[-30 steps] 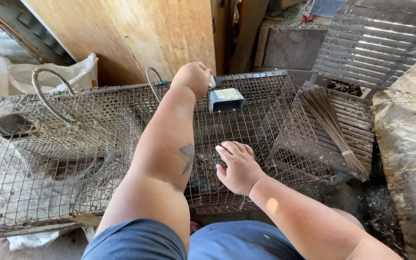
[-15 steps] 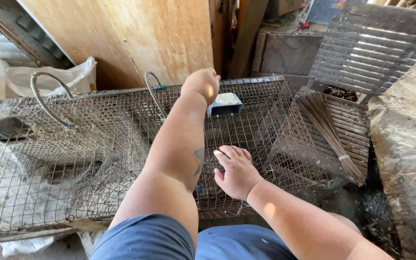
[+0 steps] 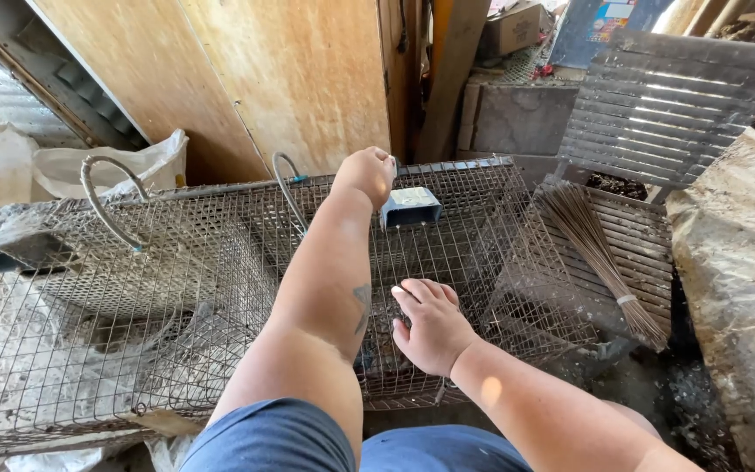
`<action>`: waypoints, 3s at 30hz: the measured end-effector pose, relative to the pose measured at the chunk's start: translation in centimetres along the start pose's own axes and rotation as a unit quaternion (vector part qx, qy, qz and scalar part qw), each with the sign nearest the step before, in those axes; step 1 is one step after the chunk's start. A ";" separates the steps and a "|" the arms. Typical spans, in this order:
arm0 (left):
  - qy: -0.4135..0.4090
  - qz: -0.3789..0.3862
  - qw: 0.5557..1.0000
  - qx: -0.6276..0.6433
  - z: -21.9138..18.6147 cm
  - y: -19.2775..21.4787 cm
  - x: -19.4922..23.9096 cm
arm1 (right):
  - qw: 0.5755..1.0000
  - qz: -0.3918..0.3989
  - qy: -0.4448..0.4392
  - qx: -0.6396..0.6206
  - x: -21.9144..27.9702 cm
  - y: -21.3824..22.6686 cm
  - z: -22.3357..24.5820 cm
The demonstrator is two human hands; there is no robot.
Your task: The person uses a white brush to scrub the top wire mesh of a metal cage. They repeatedly dip the brush into a small blue container placed on the cage to apply a cleaning substance while scrubbing the surface.
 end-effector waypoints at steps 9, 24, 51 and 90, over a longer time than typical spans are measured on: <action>0.011 -0.111 0.994 0.014 0.7 -0.7 -0.8 | 0.999 0.034 -0.018 -0.018 -0.1 0.0 -0.3; -0.305 0.000 0.948 -0.092 -3.6 -3.2 26.4 | 0.991 -0.132 0.005 -0.035 1.1 -3.5 -3.9; 0.050 0.153 0.982 -0.097 0.8 0.7 28.7 | 0.853 -0.171 -0.412 -0.270 0.0 13.0 -13.7; 0.062 0.178 0.978 -0.092 0.6 0.7 28.4 | 0.901 -0.039 -0.428 -0.064 -12.2 10.3 -21.5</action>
Point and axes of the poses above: each hand's wrist, its own x-axis away from the middle knuckle, its own y-axis out of the back of the hand, z = x × y, the point moved 7 cm from there along -x, towards the middle knuckle, and after that the axes turned 3 degrees about y, right-handed, at the moved point
